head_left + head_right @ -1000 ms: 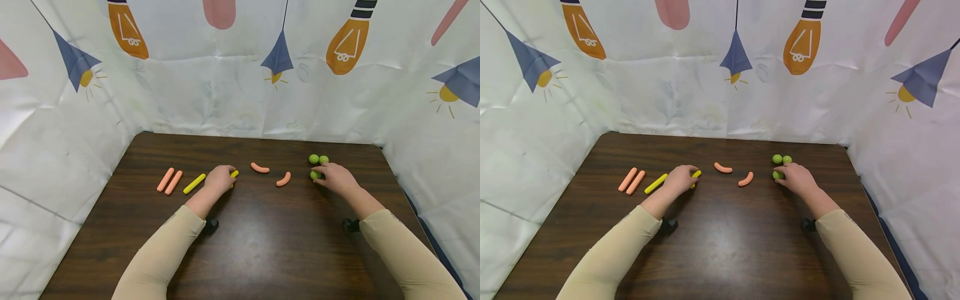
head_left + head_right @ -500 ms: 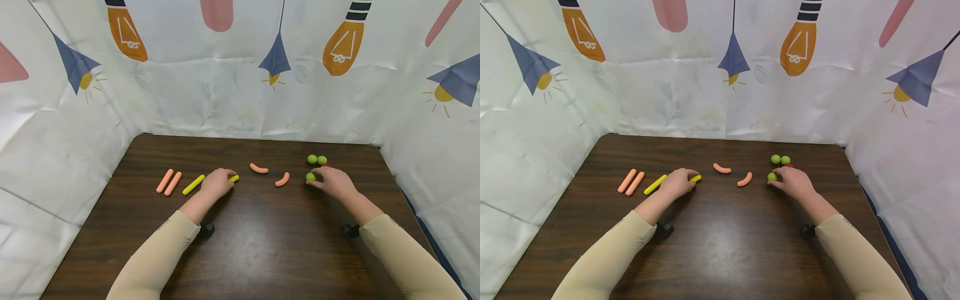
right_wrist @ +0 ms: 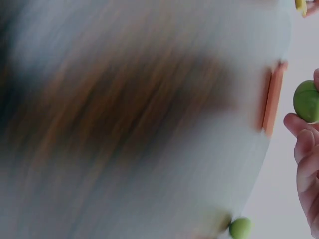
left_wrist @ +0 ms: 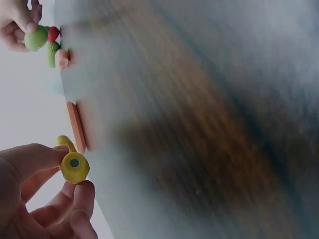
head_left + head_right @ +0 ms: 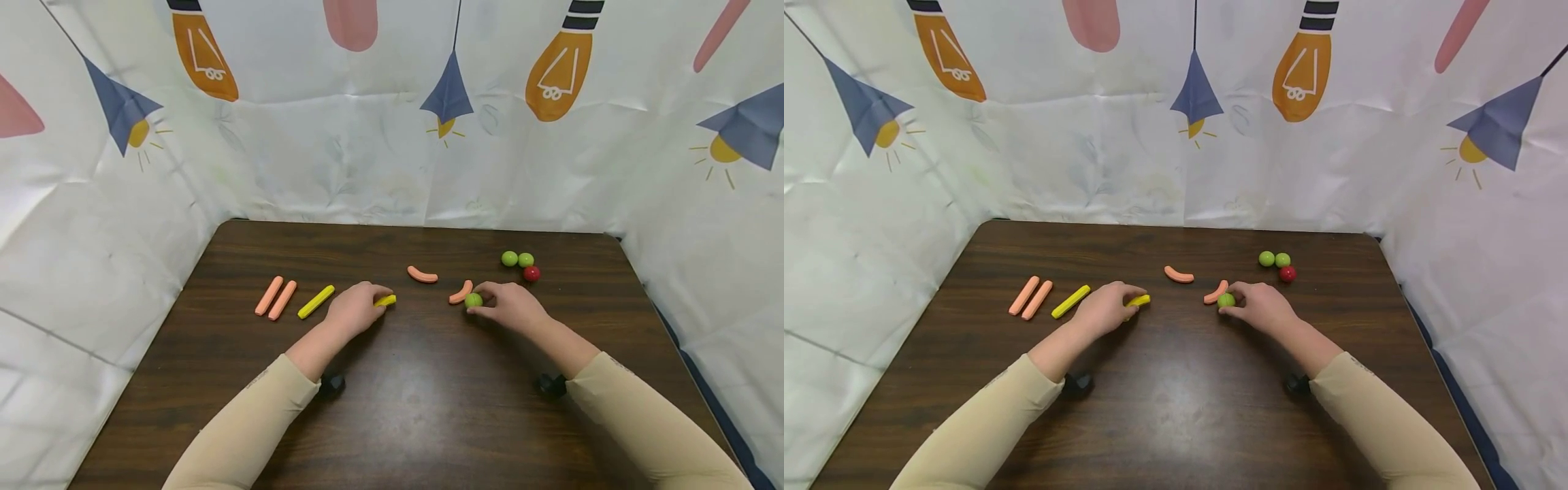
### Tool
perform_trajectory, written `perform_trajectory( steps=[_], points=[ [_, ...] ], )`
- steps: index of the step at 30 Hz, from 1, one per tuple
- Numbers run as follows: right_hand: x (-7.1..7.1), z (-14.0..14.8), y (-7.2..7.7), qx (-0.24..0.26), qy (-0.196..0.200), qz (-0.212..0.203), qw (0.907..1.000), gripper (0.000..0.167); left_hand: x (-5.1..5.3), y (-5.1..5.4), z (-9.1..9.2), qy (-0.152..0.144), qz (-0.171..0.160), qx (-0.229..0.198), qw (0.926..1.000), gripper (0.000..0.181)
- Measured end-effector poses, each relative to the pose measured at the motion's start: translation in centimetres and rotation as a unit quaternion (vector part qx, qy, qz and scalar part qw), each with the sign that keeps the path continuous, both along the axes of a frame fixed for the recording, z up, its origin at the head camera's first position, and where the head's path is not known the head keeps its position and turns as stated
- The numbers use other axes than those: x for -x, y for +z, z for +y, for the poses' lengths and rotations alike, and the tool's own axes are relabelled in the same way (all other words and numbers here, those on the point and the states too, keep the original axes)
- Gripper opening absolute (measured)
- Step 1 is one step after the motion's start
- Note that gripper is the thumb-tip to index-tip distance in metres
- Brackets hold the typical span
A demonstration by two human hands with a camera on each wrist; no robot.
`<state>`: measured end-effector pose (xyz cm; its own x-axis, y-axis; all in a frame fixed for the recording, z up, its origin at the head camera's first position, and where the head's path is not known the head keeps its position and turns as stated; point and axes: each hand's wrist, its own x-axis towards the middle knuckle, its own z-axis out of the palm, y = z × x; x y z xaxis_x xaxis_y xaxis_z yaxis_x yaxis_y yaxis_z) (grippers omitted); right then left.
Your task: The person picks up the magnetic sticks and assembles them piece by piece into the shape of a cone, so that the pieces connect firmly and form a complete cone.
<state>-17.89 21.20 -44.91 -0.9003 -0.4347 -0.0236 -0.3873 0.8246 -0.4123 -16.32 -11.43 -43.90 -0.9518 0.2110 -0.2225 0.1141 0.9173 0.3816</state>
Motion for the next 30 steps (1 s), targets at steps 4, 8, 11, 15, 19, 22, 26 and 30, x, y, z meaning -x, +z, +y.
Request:
perform_trajectory(
  steps=[4, 8, 11, 15, 19, 22, 26, 30],
  points=[
    [-0.3, -2.3, 0.0, 0.001, 0.014, -0.029, 0.9995, 0.039, -0.3, -0.2, 0.2, -0.005, -0.009, -0.008, 0.9999, 0.038],
    [-0.5, -4.5, -0.3, -0.007, 0.025, -0.048, 0.9985, 0.041, -0.5, -0.3, 0.6, -0.005, -0.015, -0.009, 0.9998, 0.037],
    [-0.6, -6.0, -0.4, -0.007, 0.023, -0.057, 0.9981, 0.041, -0.6, -0.3, 1.0, -0.005, -0.021, -0.015, 0.9997, 0.035],
    [-0.5, -7.8, -0.3, 0.007, 0.017, -0.074, 0.9971, 0.042, -0.7, -0.4, 1.3, -0.007, -0.026, -0.023, 0.9994, 0.034],
    [-0.2, -9.0, -0.5, 0.016, 0.014, -0.083, 0.9963, 0.043, -0.8, -0.6, 1.6, -0.009, -0.028, -0.027, 0.9992, 0.034],
    [-0.1, -9.5, -0.7, 0.019, 0.008, -0.089, 0.9959, 0.043, -0.9, -0.7, 1.8, -0.010, -0.025, -0.030, 0.9992, 0.033],
    [0.0, -10.0, -0.9, 0.023, -0.001, -0.093, 0.9954, 0.041, -1.1, -0.6, 2.1, -0.011, -0.021, -0.035, 0.9991, 0.032],
    [0.0, -10.4, -1.0, 0.028, -0.003, -0.093, 0.9952, 0.038, -1.3, -0.7, 2.4, -0.010, -0.019, -0.038, 0.9990, 0.032]
  ],
)
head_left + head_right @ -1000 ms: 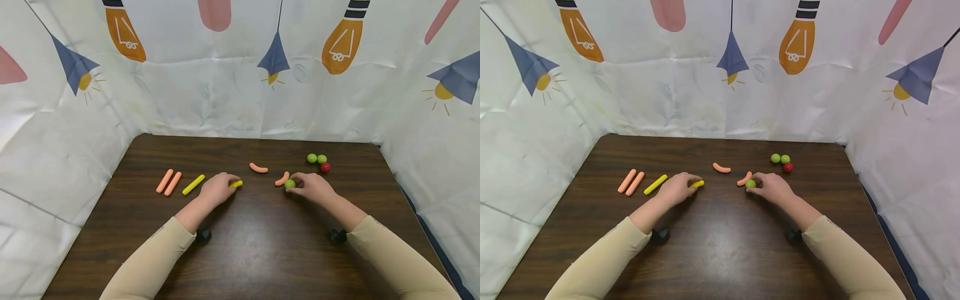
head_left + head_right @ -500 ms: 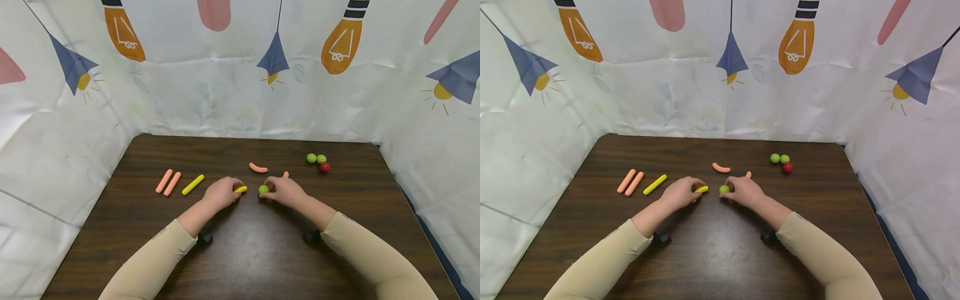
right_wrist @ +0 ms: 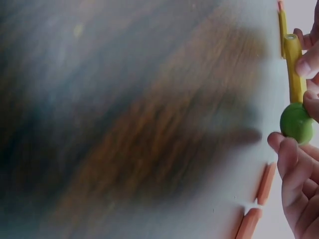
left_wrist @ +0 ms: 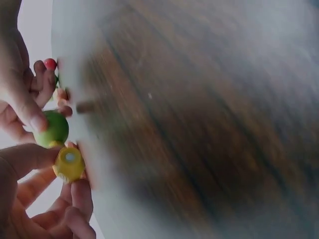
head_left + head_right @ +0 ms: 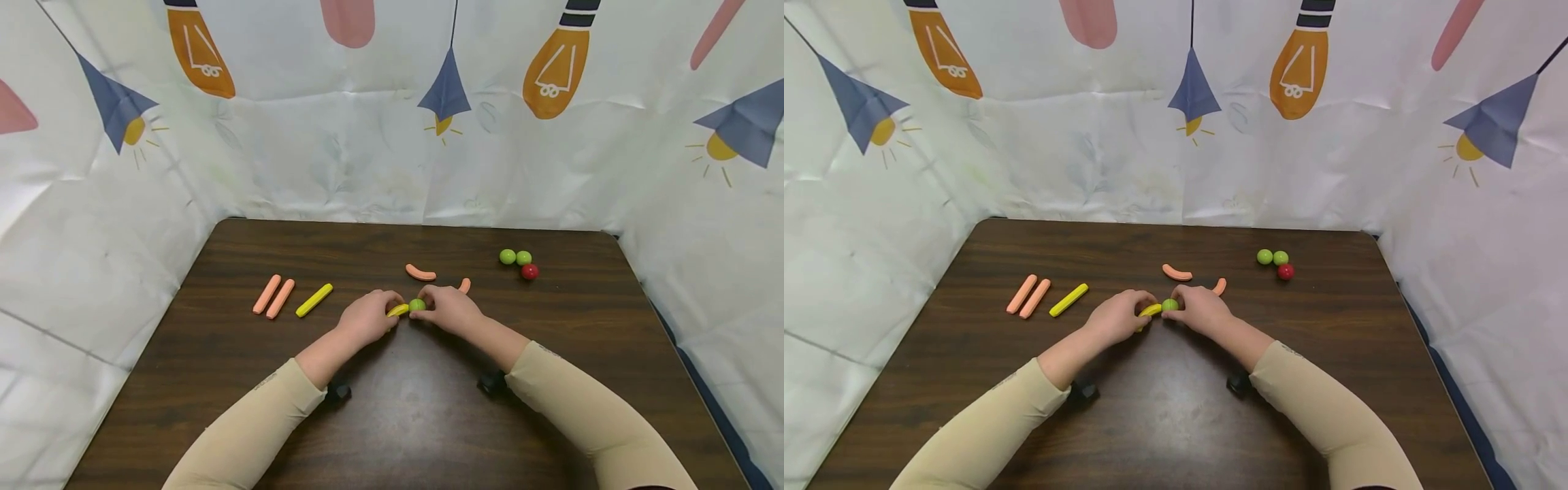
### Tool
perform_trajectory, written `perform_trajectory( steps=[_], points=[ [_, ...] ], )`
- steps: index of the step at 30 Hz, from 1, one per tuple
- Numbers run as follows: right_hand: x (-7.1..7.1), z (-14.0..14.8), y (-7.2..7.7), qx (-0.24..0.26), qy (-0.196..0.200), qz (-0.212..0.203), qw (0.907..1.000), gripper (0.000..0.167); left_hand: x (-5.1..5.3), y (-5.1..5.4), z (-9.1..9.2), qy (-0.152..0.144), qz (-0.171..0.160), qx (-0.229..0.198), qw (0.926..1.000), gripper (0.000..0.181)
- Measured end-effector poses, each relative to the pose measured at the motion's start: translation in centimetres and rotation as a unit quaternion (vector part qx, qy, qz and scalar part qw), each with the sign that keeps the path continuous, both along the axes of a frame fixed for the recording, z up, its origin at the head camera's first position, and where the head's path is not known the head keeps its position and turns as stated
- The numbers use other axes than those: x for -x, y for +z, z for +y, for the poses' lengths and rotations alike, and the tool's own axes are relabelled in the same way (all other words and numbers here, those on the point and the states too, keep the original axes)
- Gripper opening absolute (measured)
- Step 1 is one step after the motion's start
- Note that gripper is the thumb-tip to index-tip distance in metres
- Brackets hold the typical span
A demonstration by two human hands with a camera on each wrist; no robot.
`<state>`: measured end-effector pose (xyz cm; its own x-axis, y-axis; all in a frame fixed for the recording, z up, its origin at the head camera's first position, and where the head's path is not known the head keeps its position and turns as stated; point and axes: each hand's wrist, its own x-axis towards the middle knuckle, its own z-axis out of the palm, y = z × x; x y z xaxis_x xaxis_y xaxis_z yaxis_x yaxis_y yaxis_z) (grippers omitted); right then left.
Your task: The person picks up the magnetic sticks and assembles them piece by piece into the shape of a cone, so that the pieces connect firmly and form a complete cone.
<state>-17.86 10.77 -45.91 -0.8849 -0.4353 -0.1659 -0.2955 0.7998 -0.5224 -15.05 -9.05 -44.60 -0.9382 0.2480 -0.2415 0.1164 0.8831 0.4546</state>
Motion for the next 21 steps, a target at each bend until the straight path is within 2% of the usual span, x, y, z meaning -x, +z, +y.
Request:
perform_trajectory(
  steps=[5, 10, 15, 21],
  points=[
    [0.06, -0.14, -0.05, -0.009, 0.006, 0.008, 0.9999, 0.040, 0.12, -0.20, 0.26, 0.005, 0.002, 0.010, 0.9999, 0.033],
    [0.12, -0.19, -0.10, -0.026, 0.029, 0.014, 0.9992, 0.041, 0.15, -0.41, 0.11, 0.009, 0.000, 0.016, 0.9998, 0.032],
    [0.17, -0.28, -0.19, -0.020, 0.050, 0.020, 0.9983, 0.039, 0.13, -0.37, -0.23, 0.017, -0.006, 0.021, 0.9996, 0.032],
    [0.23, -0.62, -0.35, -0.017, 0.053, 0.028, 0.9981, 0.038, 0.13, -0.34, -0.51, 0.023, -0.020, 0.018, 0.9994, 0.034]
  ],
)
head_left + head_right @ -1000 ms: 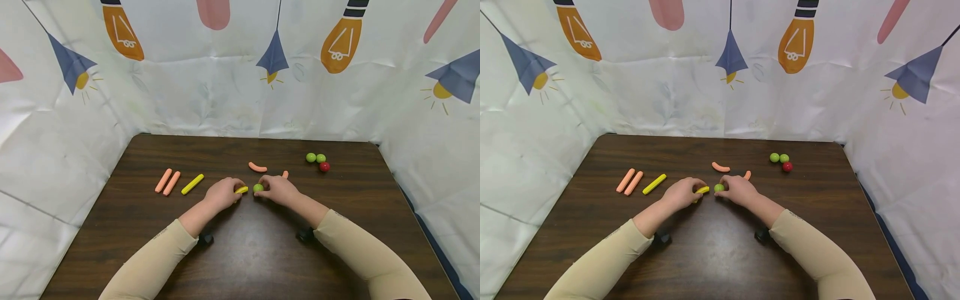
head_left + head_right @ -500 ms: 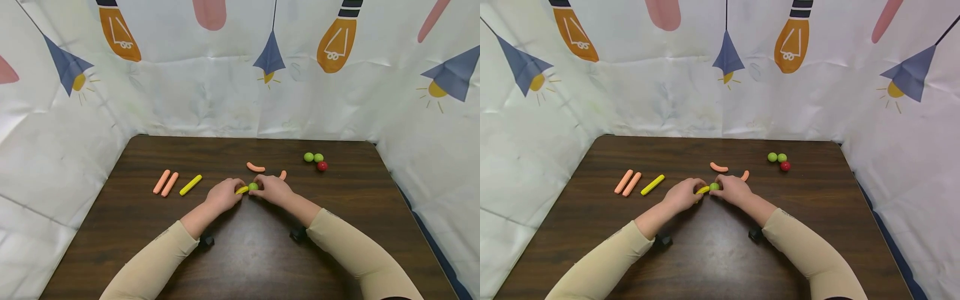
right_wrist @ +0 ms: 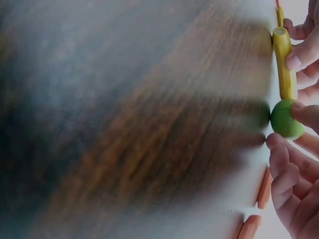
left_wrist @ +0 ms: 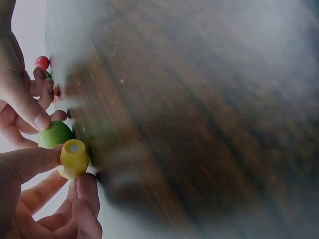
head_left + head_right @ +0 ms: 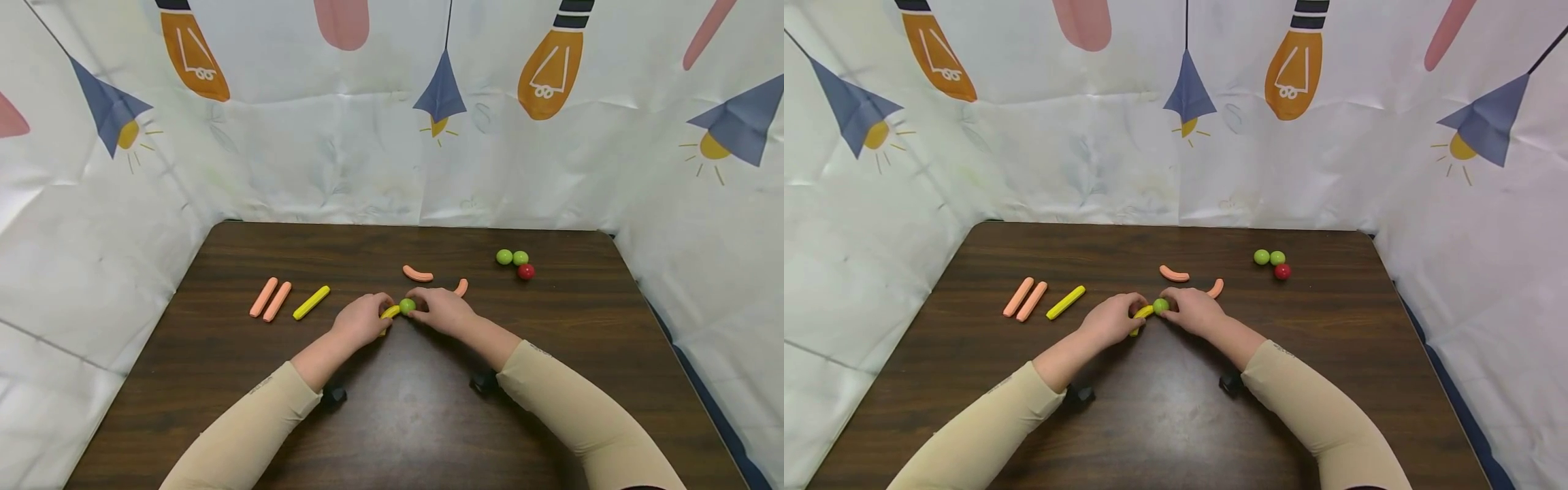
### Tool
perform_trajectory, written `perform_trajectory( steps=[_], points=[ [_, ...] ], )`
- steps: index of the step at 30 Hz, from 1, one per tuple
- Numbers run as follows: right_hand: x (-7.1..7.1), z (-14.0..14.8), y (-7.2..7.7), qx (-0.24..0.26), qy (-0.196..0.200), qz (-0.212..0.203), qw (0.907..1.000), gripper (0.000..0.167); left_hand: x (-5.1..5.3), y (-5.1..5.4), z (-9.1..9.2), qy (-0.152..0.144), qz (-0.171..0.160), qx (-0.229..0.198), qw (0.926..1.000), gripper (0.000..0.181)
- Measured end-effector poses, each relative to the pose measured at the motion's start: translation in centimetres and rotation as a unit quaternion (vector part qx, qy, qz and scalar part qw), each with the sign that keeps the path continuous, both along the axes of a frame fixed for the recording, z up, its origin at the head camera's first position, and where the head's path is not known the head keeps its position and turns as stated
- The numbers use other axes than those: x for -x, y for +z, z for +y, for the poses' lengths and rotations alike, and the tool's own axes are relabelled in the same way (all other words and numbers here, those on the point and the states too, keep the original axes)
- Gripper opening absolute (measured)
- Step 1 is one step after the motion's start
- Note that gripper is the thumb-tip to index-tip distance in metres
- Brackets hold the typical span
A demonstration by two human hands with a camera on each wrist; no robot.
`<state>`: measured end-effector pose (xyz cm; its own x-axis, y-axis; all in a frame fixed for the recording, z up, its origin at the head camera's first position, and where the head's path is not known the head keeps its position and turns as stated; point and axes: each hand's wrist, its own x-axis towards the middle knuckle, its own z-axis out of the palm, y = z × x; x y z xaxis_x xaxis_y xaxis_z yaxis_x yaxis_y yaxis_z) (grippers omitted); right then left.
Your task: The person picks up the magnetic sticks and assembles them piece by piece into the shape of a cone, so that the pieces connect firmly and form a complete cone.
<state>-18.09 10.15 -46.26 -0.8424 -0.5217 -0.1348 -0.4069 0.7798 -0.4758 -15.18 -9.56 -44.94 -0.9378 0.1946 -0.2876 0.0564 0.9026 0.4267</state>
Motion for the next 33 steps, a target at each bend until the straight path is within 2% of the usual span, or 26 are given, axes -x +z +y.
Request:
perform_trajectory(
  steps=[8, 14, 20, 25, 33],
  points=[
    [0.0, 0.2, -0.2, 0.002, 0.001, 0.009, 1.0000, 0.042, 0.2, -0.3, -0.3, 0.006, -0.020, -0.017, 0.9996, 0.032],
    [0.0, 1.4, 0.6, 0.019, -0.003, 0.023, 0.9996, 0.040, 0.4, -0.4, -0.3, 0.005, -0.026, -0.025, 0.9993, 0.032],
    [0.1, 3.8, 1.1, 0.030, 0.002, 0.067, 0.9973, 0.036, 0.7, -0.4, -0.3, 0.004, -0.030, -0.032, 0.9990, 0.030],
    [0.5, 6.3, 1.4, 0.039, 0.009, 0.085, 0.9956, 0.034, 0.6, -0.5, -0.3, 0.005, -0.033, -0.035, 0.9988, 0.030],
    [1.1, 10.3, 1.5, 0.001, 0.019, 0.135, 0.9906, 0.036, 0.6, -0.2, -0.5, 0.012, -0.038, -0.035, 0.9986, 0.031]
  ],
)
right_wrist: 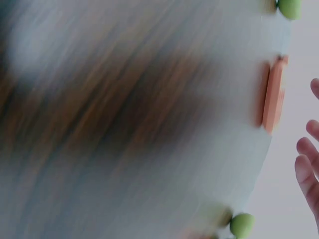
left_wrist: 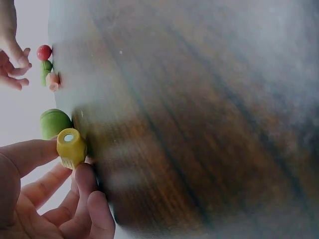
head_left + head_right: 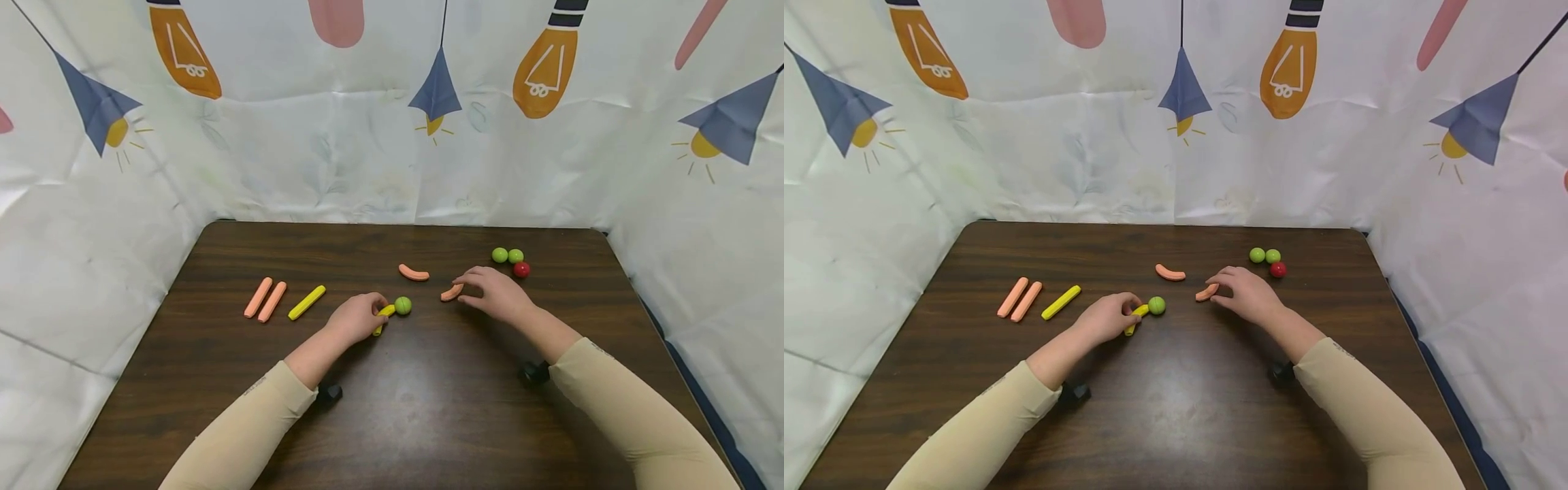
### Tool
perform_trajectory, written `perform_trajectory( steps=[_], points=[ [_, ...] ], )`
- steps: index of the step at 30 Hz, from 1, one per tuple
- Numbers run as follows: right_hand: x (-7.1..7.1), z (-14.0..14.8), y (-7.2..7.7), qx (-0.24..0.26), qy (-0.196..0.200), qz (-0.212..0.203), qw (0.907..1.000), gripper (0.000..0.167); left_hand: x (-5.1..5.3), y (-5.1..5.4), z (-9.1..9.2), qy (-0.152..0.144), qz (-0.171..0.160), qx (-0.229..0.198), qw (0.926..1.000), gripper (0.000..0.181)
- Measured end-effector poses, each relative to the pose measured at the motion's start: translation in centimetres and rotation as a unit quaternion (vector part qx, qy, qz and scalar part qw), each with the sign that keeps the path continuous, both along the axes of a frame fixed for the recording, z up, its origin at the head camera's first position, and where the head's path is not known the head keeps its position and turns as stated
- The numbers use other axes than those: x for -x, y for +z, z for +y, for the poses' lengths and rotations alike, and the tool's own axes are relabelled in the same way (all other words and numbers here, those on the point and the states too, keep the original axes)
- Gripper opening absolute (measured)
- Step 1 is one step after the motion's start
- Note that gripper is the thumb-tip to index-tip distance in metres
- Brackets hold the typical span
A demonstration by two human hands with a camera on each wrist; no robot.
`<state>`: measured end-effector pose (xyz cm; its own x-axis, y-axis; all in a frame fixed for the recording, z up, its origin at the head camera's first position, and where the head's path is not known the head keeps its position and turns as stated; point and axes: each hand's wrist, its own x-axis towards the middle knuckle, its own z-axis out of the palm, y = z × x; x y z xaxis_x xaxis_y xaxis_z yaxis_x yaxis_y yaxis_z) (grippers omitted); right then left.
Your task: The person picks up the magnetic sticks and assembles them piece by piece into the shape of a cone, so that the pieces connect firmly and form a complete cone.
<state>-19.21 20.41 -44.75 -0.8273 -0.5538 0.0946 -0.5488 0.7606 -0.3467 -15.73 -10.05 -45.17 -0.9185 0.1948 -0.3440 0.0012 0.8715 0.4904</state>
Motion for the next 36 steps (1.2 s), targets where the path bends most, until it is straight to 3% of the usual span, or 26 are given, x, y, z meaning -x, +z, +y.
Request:
perform_trajectory(
  steps=[6, 13, 23, 36],
  points=[
    [0.4, 1.4, -0.1, -0.046, 0.030, 0.043, 0.9976, 0.040, 0.1, -0.1, 0.0, 0.003, -0.001, -0.005, 1.0000, 0.030],
    [1.4, 1.3, -0.8, -0.064, 0.088, 0.076, 0.9912, 0.038, 0.2, -0.3, 0.0, 0.005, -0.003, -0.007, 1.0000, 0.031],
    [2.6, 0.6, -1.8, -0.057, 0.138, 0.086, 0.9850, 0.027, 0.2, -0.3, -0.1, 0.006, -0.001, -0.010, 0.9999, 0.030],
    [3.2, -0.3, -2.1, -0.060, 0.176, 0.110, 0.9764, 0.020, 0.3, -0.5, -0.1, 0.007, -0.004, -0.011, 0.9999, 0.030]
  ],
)
